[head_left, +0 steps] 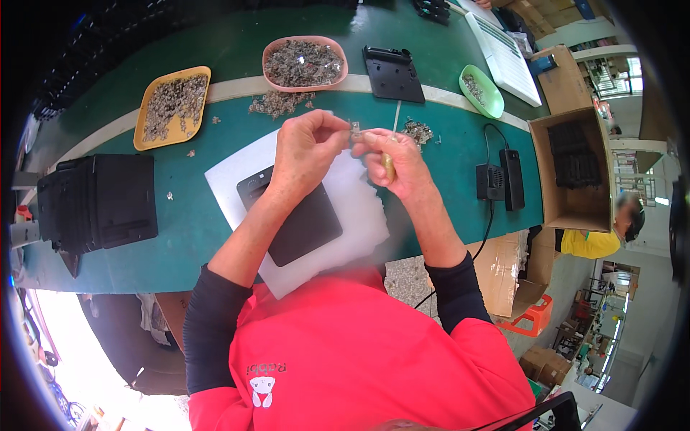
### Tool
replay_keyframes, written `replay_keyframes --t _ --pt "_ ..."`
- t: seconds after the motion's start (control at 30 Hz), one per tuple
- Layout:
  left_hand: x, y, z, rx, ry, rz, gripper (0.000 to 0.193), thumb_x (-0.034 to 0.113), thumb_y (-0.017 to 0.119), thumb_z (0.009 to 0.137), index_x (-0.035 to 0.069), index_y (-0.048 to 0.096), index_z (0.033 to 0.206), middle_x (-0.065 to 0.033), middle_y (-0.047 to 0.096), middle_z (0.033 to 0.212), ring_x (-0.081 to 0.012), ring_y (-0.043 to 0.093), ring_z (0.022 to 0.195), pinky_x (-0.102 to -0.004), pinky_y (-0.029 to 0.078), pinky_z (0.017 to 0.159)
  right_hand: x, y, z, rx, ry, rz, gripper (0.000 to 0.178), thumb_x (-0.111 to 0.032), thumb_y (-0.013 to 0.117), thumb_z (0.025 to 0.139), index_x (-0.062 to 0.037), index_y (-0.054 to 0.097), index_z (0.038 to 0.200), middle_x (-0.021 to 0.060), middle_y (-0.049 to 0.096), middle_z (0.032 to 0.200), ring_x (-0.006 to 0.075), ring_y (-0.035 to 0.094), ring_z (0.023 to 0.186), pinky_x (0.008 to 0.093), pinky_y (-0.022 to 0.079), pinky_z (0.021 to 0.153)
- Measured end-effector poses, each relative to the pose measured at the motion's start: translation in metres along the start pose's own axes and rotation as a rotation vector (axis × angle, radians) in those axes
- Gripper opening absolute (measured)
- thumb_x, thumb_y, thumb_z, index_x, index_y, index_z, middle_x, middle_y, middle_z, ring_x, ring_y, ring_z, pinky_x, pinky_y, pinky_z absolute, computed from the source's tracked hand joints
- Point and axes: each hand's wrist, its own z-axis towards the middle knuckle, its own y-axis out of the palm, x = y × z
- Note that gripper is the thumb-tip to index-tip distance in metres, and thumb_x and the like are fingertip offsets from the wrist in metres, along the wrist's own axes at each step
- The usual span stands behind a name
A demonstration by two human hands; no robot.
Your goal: The person uses a small screwdriver to tighten screws into black rectangular electronic casings on a green workbench. They repeatedly pick up casings, insert screws, and tighten them before placing the finished units aside. Trays of small metal parts are visible nearby.
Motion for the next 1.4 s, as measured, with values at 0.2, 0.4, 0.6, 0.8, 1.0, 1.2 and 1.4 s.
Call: replay_keyframes --t 0.2,0.4,0.6,0.8,1.0,1.2,1.4 --pt "-0.009 -0.002 -0.003 -0.052 -0.012 -0.01 0.006 0.002 0.066 0.088 -0.002 0.067 0.091 -0.005 0.069 0.079 -0.0076 0.062 0.068 -0.0221 0.052 0.062 0.0 -0.003 0.003 -0.114 -0.033 0.014 0.012 -0.014 0.065 0.09 -0.0023 0.062 0.094 0.0121 0.067 0.077 0.0089 0.049 0.042 0.0227 0.035 0.034" --pt "-0.011 -0.005 -0.003 -0.061 -0.022 0.026 0.005 0.002 0.067 0.087 -0.002 0.067 0.09 -0.0054 0.07 0.08 -0.0076 0.063 0.069 -0.0225 0.052 0.063 0.004 0.004 0.005 -0.076 -0.114 -0.142 0.012 -0.012 0.065 0.09 0.0001 0.063 0.09 0.0133 0.068 0.074 0.0096 0.048 0.039 0.0232 0.035 0.034" --pt "-0.01 -0.006 -0.003 -0.046 -0.025 0.126 0.007 0.003 0.067 0.085 -0.003 0.067 0.089 -0.0055 0.07 0.079 -0.0081 0.064 0.071 -0.023 0.052 0.064 0.009 0.006 0.006 -0.063 -0.209 -0.242 0.012 -0.01 0.064 0.09 0.0022 0.064 0.086 0.0137 0.068 0.073 0.0086 0.049 0.039 0.0229 0.034 0.034" --pt "-0.006 -0.006 -0.003 -0.053 -0.036 0.17 0.007 0.003 0.066 0.085 -0.003 0.067 0.089 -0.0057 0.07 0.079 -0.0089 0.065 0.071 -0.0237 0.052 0.064 0.011 0.007 0.007 -0.006 -0.217 -0.292 0.011 -0.009 0.065 0.088 0.0011 0.064 0.084 0.0111 0.067 0.069 0.0072 0.048 0.039 0.0224 0.033 0.035" --pt "-0.01 -0.018 0.002 -0.131 -0.03 0.035 0.007 0.002 0.065 0.083 -0.003 0.067 0.088 -0.0067 0.069 0.076 -0.0104 0.065 0.069 -0.0248 0.052 0.063 0.019 -0.004 0.012 0.021 -0.209 -0.215 0.008 -0.008 0.064 0.086 -0.002 0.063 0.081 0.0056 0.061 0.063 0.0065 0.045 0.04 0.0229 0.032 0.035" --pt "0.003 -0.041 0.016 -0.01 0.003 0.231 0.006 0.002 0.068 0.083 -0.002 0.068 0.088 -0.0054 0.069 0.077 -0.0099 0.063 0.068 -0.0261 0.052 0.063 0.008 -0.023 0.003 0.023 -0.092 -0.041 0.01 -0.009 0.067 0.085 -0.0035 0.064 0.076 0.0011 0.057 0.061 0.0042 0.044 0.042 0.0232 0.03 0.035" --pt "-0.024 -0.035 0.015 0.0 0.298 0.684 0.013 0.006 0.071 0.081 -0.002 0.069 0.091 -0.0114 0.07 0.083 -0.0196 0.065 0.069 -0.0311 0.051 0.065 0.013 0.001 0.002 -0.076 -0.196 -0.489 0.01 -0.01 0.063 0.087 -0.0033 0.062 0.079 0.0037 0.06 0.063 0.0039 0.045 0.04 0.0208 0.032 0.034"
